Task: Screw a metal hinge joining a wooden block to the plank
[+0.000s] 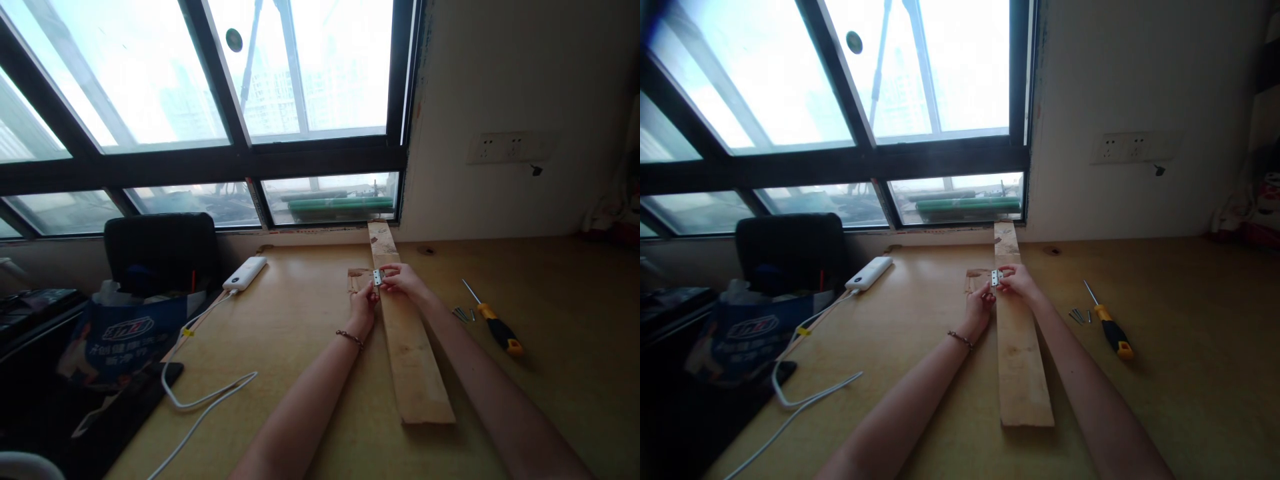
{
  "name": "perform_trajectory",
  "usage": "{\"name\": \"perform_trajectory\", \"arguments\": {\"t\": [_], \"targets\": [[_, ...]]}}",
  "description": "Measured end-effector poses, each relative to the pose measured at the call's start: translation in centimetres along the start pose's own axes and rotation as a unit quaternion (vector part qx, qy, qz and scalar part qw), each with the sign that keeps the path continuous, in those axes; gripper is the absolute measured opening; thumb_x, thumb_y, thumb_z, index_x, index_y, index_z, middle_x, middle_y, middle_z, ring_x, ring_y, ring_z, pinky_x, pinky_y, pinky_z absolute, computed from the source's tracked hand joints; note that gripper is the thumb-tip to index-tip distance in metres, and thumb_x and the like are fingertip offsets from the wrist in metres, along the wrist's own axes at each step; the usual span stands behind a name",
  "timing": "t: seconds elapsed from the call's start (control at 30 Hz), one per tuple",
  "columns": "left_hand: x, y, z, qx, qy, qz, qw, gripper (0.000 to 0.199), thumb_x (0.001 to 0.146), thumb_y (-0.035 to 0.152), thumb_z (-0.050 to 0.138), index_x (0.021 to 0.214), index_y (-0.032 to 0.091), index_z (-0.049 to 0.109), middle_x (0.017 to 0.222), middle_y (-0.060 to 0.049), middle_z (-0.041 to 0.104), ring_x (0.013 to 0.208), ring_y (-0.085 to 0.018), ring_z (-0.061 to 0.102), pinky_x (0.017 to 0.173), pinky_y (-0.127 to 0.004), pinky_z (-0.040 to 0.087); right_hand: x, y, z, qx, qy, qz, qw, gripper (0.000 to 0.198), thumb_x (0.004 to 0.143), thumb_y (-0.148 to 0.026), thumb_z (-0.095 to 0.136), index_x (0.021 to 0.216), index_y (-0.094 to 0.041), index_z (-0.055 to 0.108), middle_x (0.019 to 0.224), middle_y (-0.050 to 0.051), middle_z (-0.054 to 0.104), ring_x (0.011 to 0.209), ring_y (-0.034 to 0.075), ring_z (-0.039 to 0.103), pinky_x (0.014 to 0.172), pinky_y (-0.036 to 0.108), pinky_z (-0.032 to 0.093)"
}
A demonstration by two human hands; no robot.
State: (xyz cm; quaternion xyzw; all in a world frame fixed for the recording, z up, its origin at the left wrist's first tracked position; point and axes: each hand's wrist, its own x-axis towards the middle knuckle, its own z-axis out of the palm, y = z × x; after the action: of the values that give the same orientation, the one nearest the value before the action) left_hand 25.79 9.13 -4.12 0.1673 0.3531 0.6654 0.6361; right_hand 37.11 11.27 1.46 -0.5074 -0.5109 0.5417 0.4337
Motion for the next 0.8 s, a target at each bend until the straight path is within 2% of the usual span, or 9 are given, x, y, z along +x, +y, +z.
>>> {"name": "perform_trajectory", "arguments": {"t": [0.13,0.27,0.53,0.8], "targets": [[0.1,0.0,-0.1,-0.01,-0.024,-0.015,1.0,0.015,0.06,0.017,0.069,0.059,0.01,0.056,0.048,0.003,0.048,0.04,-0.003,0.039,0.041,-0.016,0.033,1.0,1.1,0.2,-0.135,0.051,-0.032,0.989,0.03,0.066,-0.006,0.062,0.095,-0.01,0.06,0.066,0.005,0.065,0.044,0.01,0.058,0.036,0.014,0.041],[0.0,0.1,-0.1,-0.002,-0.026,-0.019,0.999,0.017,0.059,0.019,0.07,0.06,0.01,0.056,0.048,0.004,0.047,0.041,-0.003,0.039,0.043,-0.016,0.033,1.7,2.0,0.1,-0.213,0.071,-0.075,0.972,0.027,0.063,-0.013,0.068,0.089,-0.012,0.063,0.074,0.005,0.067,0.044,0.008,0.057,0.037,0.013,0.039],[-0.1,-0.1,-0.1,0.006,-0.062,0.039,0.997,0.027,0.058,0.028,0.073,0.077,0.014,0.059,0.062,0.004,0.053,0.044,-0.002,0.037,0.045,-0.017,0.03,2.1,3.0,0.2,-0.252,0.091,-0.137,0.954,0.03,0.064,-0.026,0.069,0.091,-0.014,0.064,0.077,0.005,0.068,0.05,0.01,0.059,0.049,0.019,0.046],[0.1,-0.5,-0.3,0.064,-0.046,0.058,0.995,0.03,0.058,0.036,0.072,0.063,0.014,0.052,0.049,0.006,0.043,0.041,-0.003,0.035,0.044,-0.018,0.028,2.0,3.1,0.4,-0.309,0.124,-0.155,0.93,0.029,0.065,-0.031,0.068,0.089,-0.015,0.066,0.079,0.006,0.068,0.059,0.013,0.061,0.057,0.022,0.046]]}}
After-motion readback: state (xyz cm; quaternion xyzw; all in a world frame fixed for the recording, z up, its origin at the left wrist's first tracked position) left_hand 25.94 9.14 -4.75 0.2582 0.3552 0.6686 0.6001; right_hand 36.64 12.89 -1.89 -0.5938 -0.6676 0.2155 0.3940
